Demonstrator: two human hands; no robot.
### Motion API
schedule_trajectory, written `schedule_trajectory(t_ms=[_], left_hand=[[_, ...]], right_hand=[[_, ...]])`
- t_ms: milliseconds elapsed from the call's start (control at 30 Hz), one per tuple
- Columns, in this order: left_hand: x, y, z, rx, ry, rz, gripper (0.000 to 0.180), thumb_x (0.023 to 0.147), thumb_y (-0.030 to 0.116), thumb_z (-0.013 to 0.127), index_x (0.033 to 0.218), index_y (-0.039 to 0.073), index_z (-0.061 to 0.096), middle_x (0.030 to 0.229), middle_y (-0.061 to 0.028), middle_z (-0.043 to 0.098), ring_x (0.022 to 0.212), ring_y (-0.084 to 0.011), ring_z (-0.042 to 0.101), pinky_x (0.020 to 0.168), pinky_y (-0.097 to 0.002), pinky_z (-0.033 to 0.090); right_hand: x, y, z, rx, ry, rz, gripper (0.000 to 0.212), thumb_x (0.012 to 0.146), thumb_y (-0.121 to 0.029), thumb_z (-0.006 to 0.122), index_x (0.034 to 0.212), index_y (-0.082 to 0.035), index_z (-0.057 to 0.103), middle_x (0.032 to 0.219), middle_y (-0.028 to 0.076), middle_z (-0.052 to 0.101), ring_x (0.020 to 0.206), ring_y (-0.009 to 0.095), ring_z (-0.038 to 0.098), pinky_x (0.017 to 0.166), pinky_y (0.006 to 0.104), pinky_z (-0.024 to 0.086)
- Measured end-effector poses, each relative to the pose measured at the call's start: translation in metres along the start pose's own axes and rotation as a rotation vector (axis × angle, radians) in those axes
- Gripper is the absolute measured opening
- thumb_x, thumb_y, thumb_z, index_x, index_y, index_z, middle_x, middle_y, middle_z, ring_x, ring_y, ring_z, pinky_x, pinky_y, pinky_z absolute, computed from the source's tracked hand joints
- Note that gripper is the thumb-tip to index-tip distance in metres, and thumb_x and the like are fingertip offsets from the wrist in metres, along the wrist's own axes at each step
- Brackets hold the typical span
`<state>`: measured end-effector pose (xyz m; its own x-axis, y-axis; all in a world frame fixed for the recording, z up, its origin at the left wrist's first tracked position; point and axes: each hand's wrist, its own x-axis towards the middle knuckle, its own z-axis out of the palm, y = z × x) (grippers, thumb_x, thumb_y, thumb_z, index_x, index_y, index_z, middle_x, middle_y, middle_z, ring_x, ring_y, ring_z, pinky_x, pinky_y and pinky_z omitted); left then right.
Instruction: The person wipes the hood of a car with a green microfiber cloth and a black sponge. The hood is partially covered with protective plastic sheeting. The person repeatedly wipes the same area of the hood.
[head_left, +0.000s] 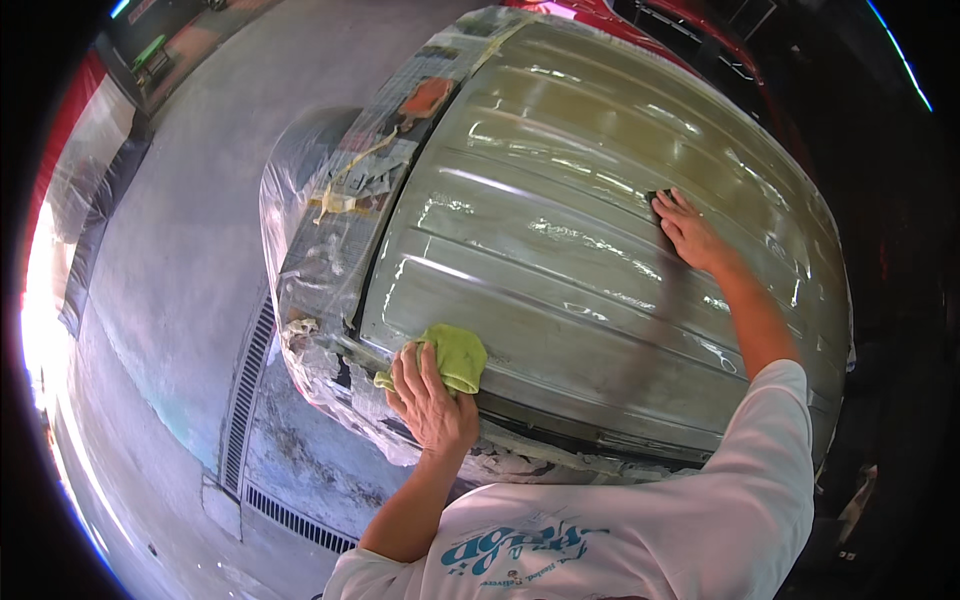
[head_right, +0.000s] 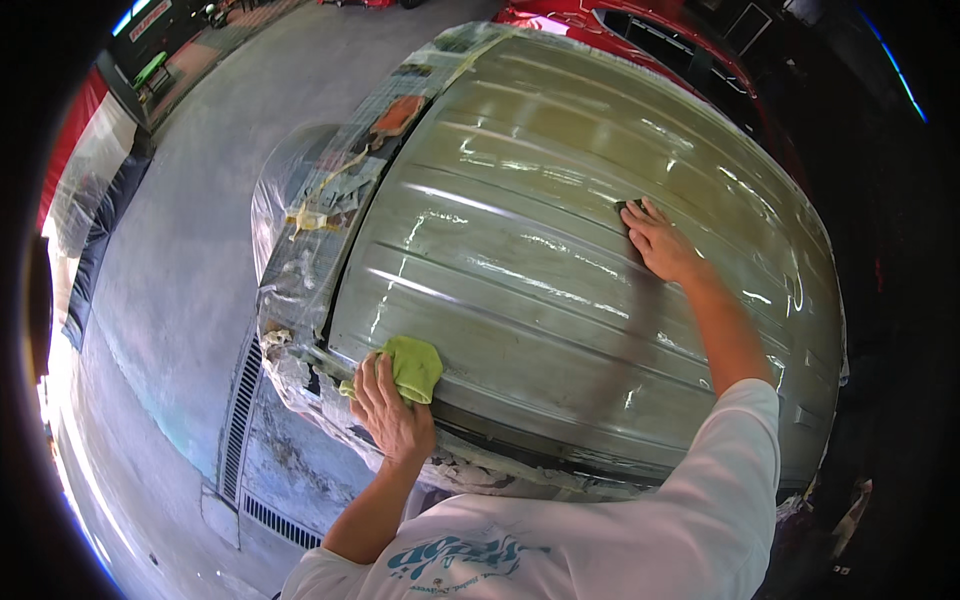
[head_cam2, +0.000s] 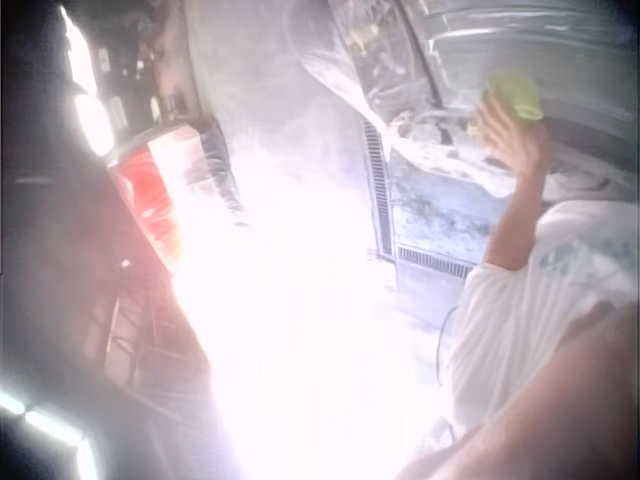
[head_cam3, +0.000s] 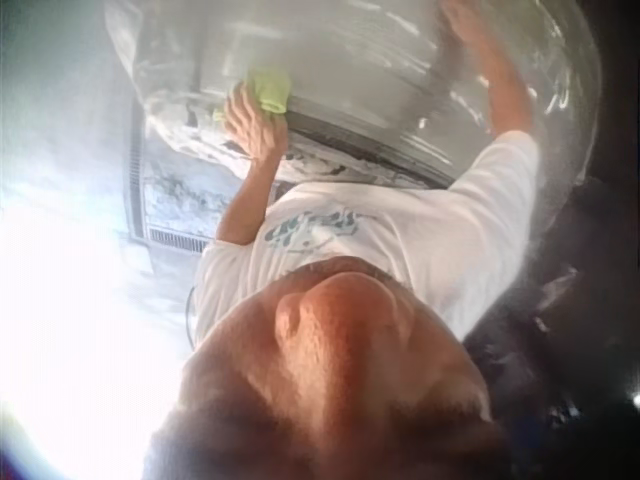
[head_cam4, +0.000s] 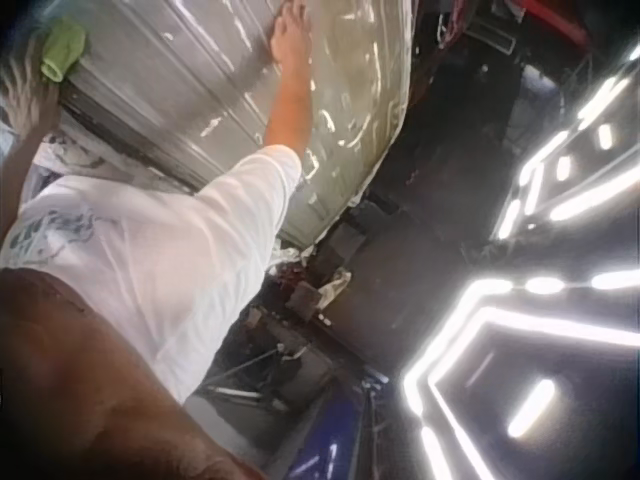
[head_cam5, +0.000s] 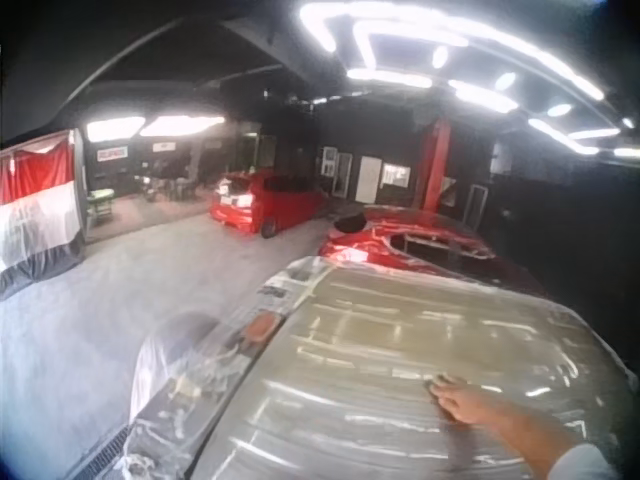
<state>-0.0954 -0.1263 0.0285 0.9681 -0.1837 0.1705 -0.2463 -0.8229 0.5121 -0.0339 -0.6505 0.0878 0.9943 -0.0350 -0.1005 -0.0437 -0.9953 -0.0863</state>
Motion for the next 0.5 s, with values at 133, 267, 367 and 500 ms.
schedule_trajectory(t_ms=[133, 267, 367, 500], left_hand=[[0.004, -0.001, -0.003, -0.01, -0.017, -0.004, 0.083, 0.083, 0.021, 0.066, 0.16, 0.005, 0.039, 0.163, -0.0236, 0.038, 0.153, -0.0488, 0.032, 0.119, -0.0673, 0.02], [0.012, 0.004, -0.004, -0.006, -0.01, 0.046, 0.083, 0.083, 0.021, 0.066, 0.159, 0.003, 0.039, 0.162, -0.0235, 0.04, 0.152, -0.0483, 0.033, 0.12, -0.0654, 0.02], [0.011, 0.001, -0.005, 0.0, 0.035, 0.05, 0.081, 0.086, 0.023, 0.065, 0.159, 0.003, 0.039, 0.161, -0.0226, 0.042, 0.151, -0.0471, 0.035, 0.12, -0.0633, 0.021], [0.004, -0.004, -0.004, -0.014, 0.031, 0.03, 0.08, 0.087, 0.024, 0.065, 0.16, 0.003, 0.039, 0.162, -0.023, 0.042, 0.151, -0.0478, 0.036, 0.119, -0.0641, 0.023]], right_hand=[[0.092, -0.079, 0.036, 0.165, 0.107, -0.174, 0.052, 0.113, -0.022, 0.048, 0.163, -0.01, 0.044, 0.174, 0.017, 0.033, 0.163, 0.036, 0.026, 0.134, 0.0469, 0.023], [0.236, -0.19, 0.011, -0.081, 0.061, -0.191, 0.054, 0.115, -0.028, 0.04, 0.156, 0.007, 0.046, 0.169, 0.027, 0.036, 0.16, 0.039, 0.031, 0.134, 0.0469, 0.024], [0.235, -0.192, 0.0, -0.13, 0.042, -0.245, 0.053, 0.114, -0.027, 0.041, 0.156, 0.007, 0.046, 0.168, 0.027, 0.037, 0.159, 0.04, 0.031, 0.134, 0.0467, 0.025], [0.132, -0.069, 0.036, -0.083, 0.27, -0.324, 0.041, 0.106, -0.014, 0.054, 0.144, 0.0, 0.061, 0.161, 0.023, 0.05, 0.155, 0.04, 0.039, 0.132, 0.0469, 0.03]])
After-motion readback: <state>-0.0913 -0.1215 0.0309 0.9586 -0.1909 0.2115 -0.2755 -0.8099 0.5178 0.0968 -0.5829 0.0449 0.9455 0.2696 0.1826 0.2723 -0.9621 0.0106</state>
